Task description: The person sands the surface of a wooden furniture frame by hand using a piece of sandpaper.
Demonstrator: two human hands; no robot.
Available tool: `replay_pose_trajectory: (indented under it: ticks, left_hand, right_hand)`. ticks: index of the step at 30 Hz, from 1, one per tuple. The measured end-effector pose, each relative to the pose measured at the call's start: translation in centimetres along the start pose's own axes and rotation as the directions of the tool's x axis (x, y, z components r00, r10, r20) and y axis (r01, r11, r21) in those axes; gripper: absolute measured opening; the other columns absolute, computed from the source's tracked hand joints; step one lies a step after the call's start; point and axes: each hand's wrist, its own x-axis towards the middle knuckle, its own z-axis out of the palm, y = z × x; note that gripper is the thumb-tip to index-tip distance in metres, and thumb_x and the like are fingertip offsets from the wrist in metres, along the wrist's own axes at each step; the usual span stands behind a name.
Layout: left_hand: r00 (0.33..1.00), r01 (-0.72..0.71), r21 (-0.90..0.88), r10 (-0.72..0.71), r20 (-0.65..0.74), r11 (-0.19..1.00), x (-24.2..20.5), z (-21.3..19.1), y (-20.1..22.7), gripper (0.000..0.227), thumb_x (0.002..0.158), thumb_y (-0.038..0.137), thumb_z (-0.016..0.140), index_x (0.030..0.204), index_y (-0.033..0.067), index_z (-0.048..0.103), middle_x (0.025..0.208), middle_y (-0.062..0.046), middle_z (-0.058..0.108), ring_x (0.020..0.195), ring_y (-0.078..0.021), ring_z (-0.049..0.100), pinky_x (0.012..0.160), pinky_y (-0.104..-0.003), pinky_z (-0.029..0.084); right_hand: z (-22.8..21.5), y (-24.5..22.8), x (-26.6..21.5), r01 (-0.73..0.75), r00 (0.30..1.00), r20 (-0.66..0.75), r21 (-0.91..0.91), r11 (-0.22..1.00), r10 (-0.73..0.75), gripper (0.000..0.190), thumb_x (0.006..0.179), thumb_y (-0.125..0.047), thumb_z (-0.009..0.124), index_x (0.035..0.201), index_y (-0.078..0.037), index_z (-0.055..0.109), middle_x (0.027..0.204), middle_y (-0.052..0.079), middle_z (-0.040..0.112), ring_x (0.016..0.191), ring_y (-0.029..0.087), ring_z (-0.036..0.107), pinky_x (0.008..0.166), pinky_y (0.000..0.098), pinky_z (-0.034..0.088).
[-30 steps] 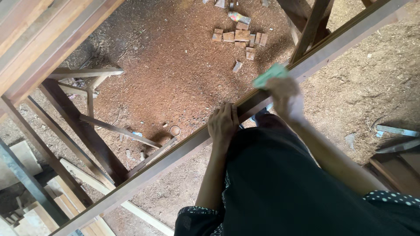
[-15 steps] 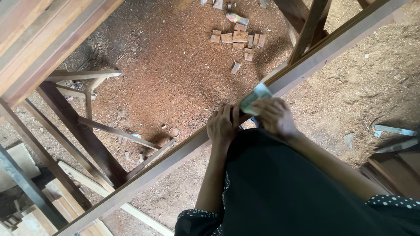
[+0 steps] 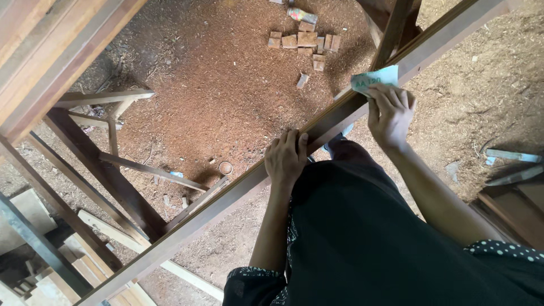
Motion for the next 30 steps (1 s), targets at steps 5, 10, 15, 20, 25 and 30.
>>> replay_pose_trajectory:
  ticks: [5, 10, 15, 20, 25, 30]
  left_hand:
    - [1.000, 0.018, -0.011, -0.018, 0.015, 1.000, 0.4, -0.1, 0.0, 0.046, 0.109, 0.042, 0.037, 0.112, 0.0135, 0.073, 0.106, -0.008, 0.077, 0.091, -0.0285, 0.072, 0.081, -0.042, 0.053]
    - [0.999, 0.032, 0.003, -0.032, 0.031, 0.999, 0.4, -0.3, 0.3, 0.045, 0.109, 0.044, 0.040, 0.112, 0.0130, 0.072, 0.105, -0.007, 0.077, 0.089, -0.0270, 0.072, 0.081, -0.042, 0.053]
    - [1.000, 0.000, 0.035, 0.000, 0.012, 0.999, 0.4, -0.7, 0.7, 0.047, 0.101, 0.051, 0.047, 0.109, 0.0122, 0.072, 0.099, -0.008, 0.077, 0.085, -0.0267, 0.072, 0.077, -0.041, 0.053]
    - [0.997, 0.037, -0.023, -0.035, 0.062, 0.999, 0.3, 0.0, 0.2, 0.044, 0.108, 0.043, 0.039, 0.110, 0.0131, 0.072, 0.095, -0.008, 0.075, 0.083, -0.0266, 0.071, 0.074, -0.041, 0.052]
    - [0.999, 0.027, 0.010, -0.027, -0.029, 1.000, 0.4, 0.4, 0.4, 0.046, 0.110, 0.041, 0.035, 0.104, 0.0132, 0.072, 0.094, -0.008, 0.075, 0.084, -0.0276, 0.071, 0.077, -0.042, 0.052]
    - [0.999, 0.019, -0.004, -0.020, -0.044, 1.000, 0.3, 0.8, 0.3, 0.047, 0.111, 0.041, 0.034, 0.103, 0.0132, 0.071, 0.095, -0.008, 0.075, 0.087, -0.0278, 0.071, 0.079, -0.042, 0.053]
  right_hand:
    - [0.6, -4.9, -3.1, 0.335, 0.939, 0.015, 0.178, 0.925, -0.343, 0.020, 0.099, -0.005, 0.056, 0.111, -0.007, 0.072, 0.111, 0.010, 0.074, 0.099, 0.020, 0.070, 0.089, 0.0409, 0.058]
    - [2.1, -0.3, -1.4, 0.000, 0.987, 0.156, 0.220, 0.976, -0.035, 0.016, 0.103, -0.002, 0.059, 0.101, -0.006, 0.074, 0.111, 0.011, 0.079, 0.072, 0.015, 0.060, 0.062, 0.0352, 0.048]
    - [3.5, -3.3, -5.2, 0.262, 0.961, -0.013, 0.376, 0.889, -0.277, 0.010, 0.100, 0.003, 0.060, 0.096, -0.006, 0.062, 0.109, 0.012, 0.070, 0.095, 0.025, 0.064, 0.087, 0.0419, 0.050]
    - [1.8, -0.8, -1.8, 0.049, 0.974, 0.208, 0.205, 0.978, -0.093, 0.009, 0.097, -0.006, 0.074, 0.105, -0.011, 0.072, 0.111, 0.000, 0.069, 0.093, 0.019, 0.064, 0.088, 0.0407, 0.050]
    - [-0.3, -4.2, -0.4, 0.116, 0.960, 0.170, 0.484, 0.867, -0.223, 0.019, 0.092, 0.003, 0.067, 0.101, -0.011, 0.077, 0.116, 0.001, 0.074, 0.092, 0.019, 0.068, 0.079, 0.0372, 0.048]
    - [1.1, -1.5, -0.5, 0.067, 0.954, 0.250, 0.356, 0.932, -0.164, 0.018, 0.092, 0.011, 0.065, 0.091, -0.006, 0.072, 0.122, 0.008, 0.077, 0.099, 0.024, 0.069, 0.092, 0.0428, 0.052]
